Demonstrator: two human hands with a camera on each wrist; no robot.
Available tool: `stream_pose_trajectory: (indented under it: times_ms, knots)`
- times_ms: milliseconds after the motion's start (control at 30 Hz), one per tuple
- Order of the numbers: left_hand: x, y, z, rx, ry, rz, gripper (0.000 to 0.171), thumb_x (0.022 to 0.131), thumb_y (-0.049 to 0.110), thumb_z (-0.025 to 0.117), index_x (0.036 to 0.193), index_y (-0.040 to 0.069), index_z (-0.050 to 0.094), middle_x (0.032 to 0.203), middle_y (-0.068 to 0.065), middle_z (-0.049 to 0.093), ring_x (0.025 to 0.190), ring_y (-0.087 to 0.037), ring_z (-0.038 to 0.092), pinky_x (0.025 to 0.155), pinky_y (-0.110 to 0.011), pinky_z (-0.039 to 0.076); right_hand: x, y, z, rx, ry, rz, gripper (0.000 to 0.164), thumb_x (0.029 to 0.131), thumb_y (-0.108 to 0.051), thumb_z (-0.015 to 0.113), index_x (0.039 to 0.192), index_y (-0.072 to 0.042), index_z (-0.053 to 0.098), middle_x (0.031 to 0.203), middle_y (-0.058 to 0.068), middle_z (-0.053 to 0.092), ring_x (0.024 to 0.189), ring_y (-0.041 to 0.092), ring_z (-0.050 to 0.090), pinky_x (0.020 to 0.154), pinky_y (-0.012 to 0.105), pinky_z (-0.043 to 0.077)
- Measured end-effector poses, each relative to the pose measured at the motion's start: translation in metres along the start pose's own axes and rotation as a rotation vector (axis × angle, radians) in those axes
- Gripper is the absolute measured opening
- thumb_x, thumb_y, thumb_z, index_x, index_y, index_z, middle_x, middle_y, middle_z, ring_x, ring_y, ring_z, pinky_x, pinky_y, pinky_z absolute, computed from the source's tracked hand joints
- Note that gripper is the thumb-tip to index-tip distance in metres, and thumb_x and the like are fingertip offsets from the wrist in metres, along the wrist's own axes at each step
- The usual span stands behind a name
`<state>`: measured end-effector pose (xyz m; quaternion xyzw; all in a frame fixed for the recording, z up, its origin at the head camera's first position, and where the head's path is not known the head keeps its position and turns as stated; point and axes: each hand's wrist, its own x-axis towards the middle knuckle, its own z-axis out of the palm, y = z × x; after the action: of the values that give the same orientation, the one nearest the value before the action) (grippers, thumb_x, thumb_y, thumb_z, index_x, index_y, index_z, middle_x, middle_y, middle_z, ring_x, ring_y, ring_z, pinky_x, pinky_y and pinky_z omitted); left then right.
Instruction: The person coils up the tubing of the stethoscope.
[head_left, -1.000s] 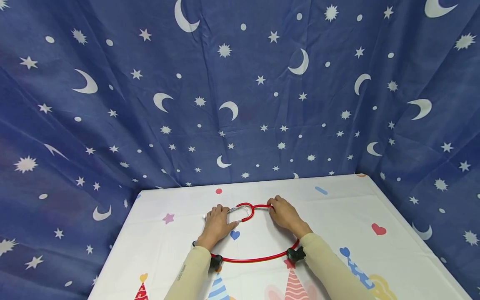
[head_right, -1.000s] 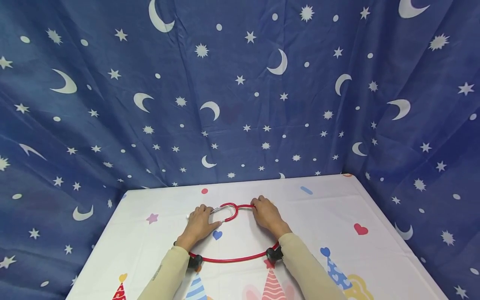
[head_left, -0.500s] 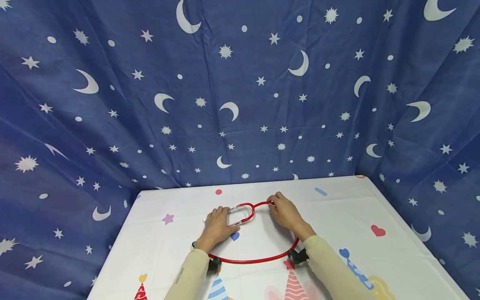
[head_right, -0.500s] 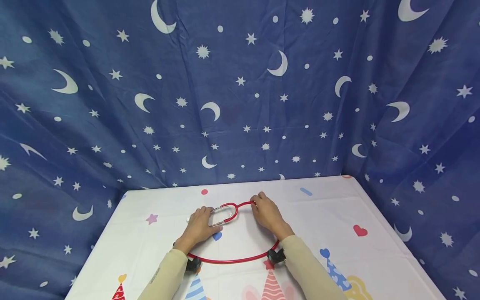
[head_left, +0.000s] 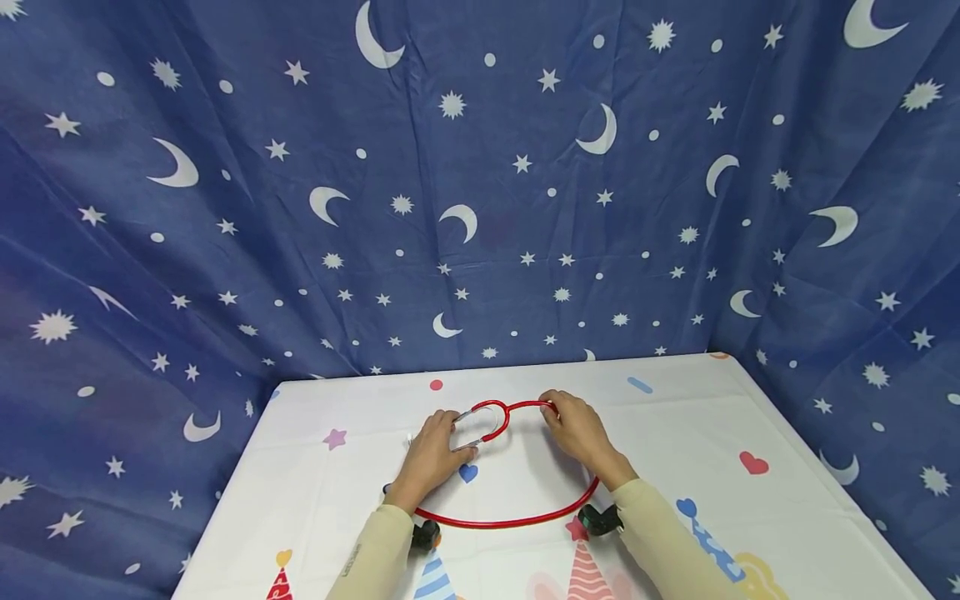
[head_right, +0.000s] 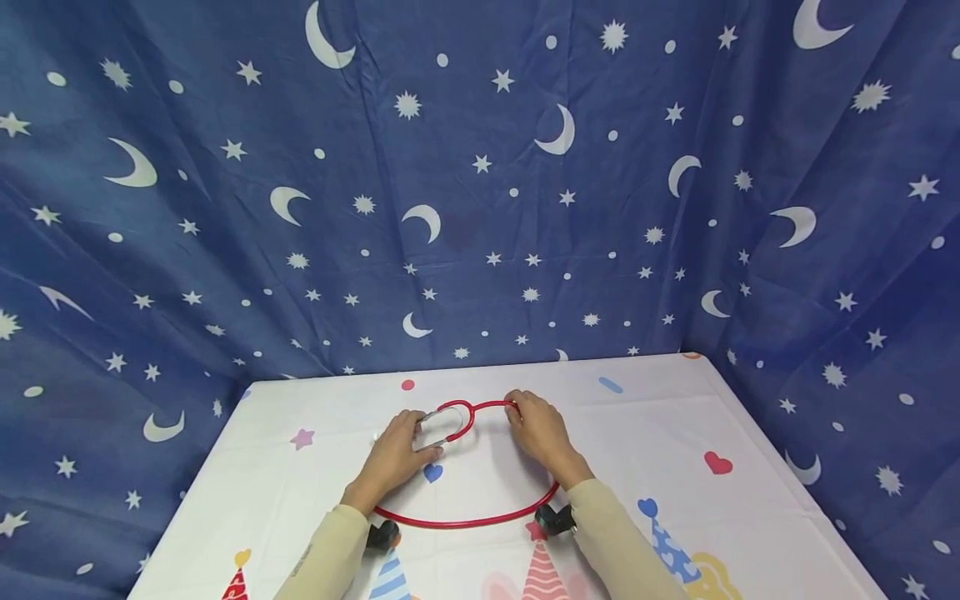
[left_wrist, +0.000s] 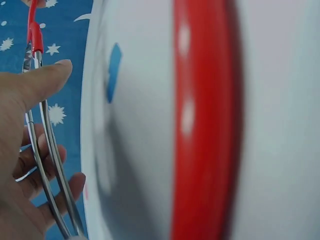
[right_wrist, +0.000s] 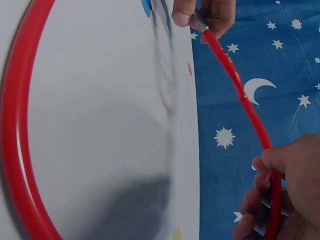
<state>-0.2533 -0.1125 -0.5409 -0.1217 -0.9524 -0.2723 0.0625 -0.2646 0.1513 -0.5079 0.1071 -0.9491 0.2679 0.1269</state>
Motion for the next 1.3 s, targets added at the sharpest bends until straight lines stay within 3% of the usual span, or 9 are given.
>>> stream_pose_trajectory:
  times_ms: [233,433,633,900,1133,1300]
  knots:
    - [-0.003,0.007,-0.011,-0.055,0.061,0.055,0.06,0.075,0.039,0.085,0.12,0.009,0.06,0.092,-0.001,0.06,0.072,-0.007,0.051,0.066,-0.025,0.044,-0.003,0.0,-0.006,0.044,0.03,0.008,0.016,0.097,-0.023,0.062,0.106,-0.012,0.069,0.079,-0.002,0.064,0.065,0.011,0.05,0.061,0.028,0.042]
    - [-0.006,0.008,-0.016,-0.104,0.104,0.124,0.056,0.074,0.043,0.084,0.115,0.011,0.062,0.079,0.005,0.058,0.062,-0.004,0.045,0.055,-0.018,0.039,-0.005,-0.004,-0.012,0.058,0.056,-0.006,0.018,0.097,-0.024,0.062,0.107,-0.01,0.069,0.079,0.0,0.066,0.064,0.012,0.05,0.06,0.027,0.042]
    - [-0.009,0.006,-0.024,-0.112,0.143,0.145,0.051,0.076,0.042,0.082,0.116,0.018,0.064,0.07,0.014,0.05,0.06,-0.005,0.043,0.055,-0.019,0.038,-0.006,-0.006,-0.016,0.053,0.046,-0.019,0.018,0.097,-0.025,0.063,0.108,-0.011,0.07,0.078,-0.001,0.066,0.064,0.011,0.049,0.061,0.028,0.042]
    - [-0.012,0.01,-0.039,-0.138,0.089,0.182,0.052,0.083,0.036,0.078,0.126,0.009,0.063,0.077,0.012,0.051,0.063,-0.003,0.043,0.057,-0.017,0.04,-0.009,-0.004,-0.021,0.073,0.044,-0.052,0.018,0.097,-0.025,0.063,0.107,-0.011,0.069,0.075,-0.003,0.061,0.064,0.01,0.047,0.06,0.027,0.04]
    - [-0.016,0.016,-0.05,-0.088,0.108,0.255,0.049,0.086,0.034,0.075,0.127,0.009,0.063,0.079,0.013,0.05,0.064,-0.003,0.041,0.058,-0.016,0.038,-0.015,-0.008,-0.041,0.054,0.083,-0.13,0.017,0.096,-0.02,0.064,0.11,-0.012,0.069,0.088,-0.002,0.065,0.068,0.009,0.049,0.062,0.025,0.044]
    - [-0.019,0.019,-0.058,-0.041,0.131,0.315,0.048,0.085,0.033,0.075,0.127,0.012,0.063,0.079,0.012,0.05,0.062,-0.002,0.039,0.055,-0.016,0.035,-0.017,-0.007,-0.058,0.034,0.064,-0.187,0.018,0.094,-0.019,0.067,0.111,-0.013,0.067,0.091,-0.003,0.066,0.068,0.007,0.05,0.061,0.022,0.046]
